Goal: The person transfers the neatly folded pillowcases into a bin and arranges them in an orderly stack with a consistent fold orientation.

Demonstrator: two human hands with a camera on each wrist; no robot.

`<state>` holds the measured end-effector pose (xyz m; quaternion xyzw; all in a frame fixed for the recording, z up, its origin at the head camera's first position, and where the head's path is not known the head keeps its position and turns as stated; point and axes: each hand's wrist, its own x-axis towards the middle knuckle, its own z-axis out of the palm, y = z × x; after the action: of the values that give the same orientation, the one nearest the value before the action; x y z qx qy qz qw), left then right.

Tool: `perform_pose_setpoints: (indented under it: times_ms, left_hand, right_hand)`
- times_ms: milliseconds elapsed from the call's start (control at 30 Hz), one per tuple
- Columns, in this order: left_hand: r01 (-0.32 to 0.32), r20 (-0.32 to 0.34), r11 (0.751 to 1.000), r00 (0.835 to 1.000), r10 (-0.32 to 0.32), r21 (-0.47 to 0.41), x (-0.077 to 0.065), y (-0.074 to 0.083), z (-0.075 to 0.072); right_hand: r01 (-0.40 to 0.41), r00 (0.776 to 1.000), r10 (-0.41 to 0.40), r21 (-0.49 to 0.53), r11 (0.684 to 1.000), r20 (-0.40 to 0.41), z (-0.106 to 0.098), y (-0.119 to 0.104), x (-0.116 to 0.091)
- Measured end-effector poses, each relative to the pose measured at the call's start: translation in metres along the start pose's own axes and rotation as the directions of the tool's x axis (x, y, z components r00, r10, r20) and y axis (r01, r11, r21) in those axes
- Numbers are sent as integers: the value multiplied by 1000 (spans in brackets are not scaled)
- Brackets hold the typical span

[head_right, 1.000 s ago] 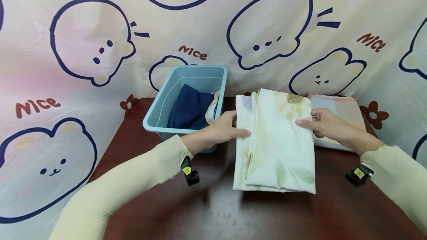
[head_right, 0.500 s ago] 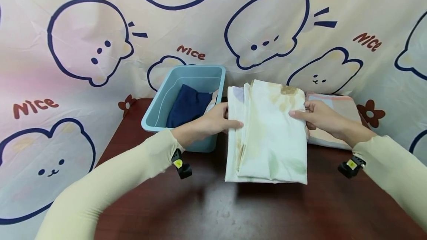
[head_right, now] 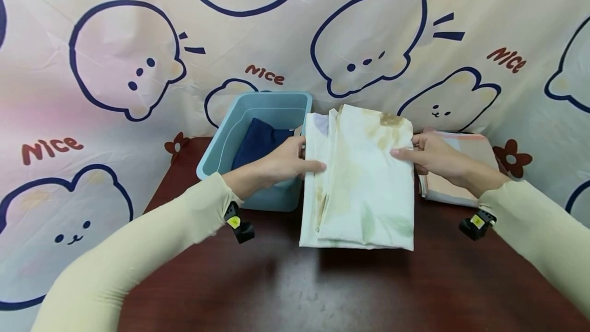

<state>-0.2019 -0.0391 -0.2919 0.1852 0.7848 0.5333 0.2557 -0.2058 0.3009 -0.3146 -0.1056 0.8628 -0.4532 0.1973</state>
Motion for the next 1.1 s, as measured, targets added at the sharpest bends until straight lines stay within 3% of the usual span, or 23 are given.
perform_pose_setpoints:
  times_ms: [633, 1100]
  left_hand:
    - [78, -45, 997, 996, -79, -17, -7, -2, -20]
    - [78, -76, 997, 994, -79, -18, -12, -3, -35]
  right_hand:
    - [28, 1000, -28, 46, 999, 7, 9, -12, 13]
    - [41, 999, -43, 78, 996, 17, 13, -27, 24]
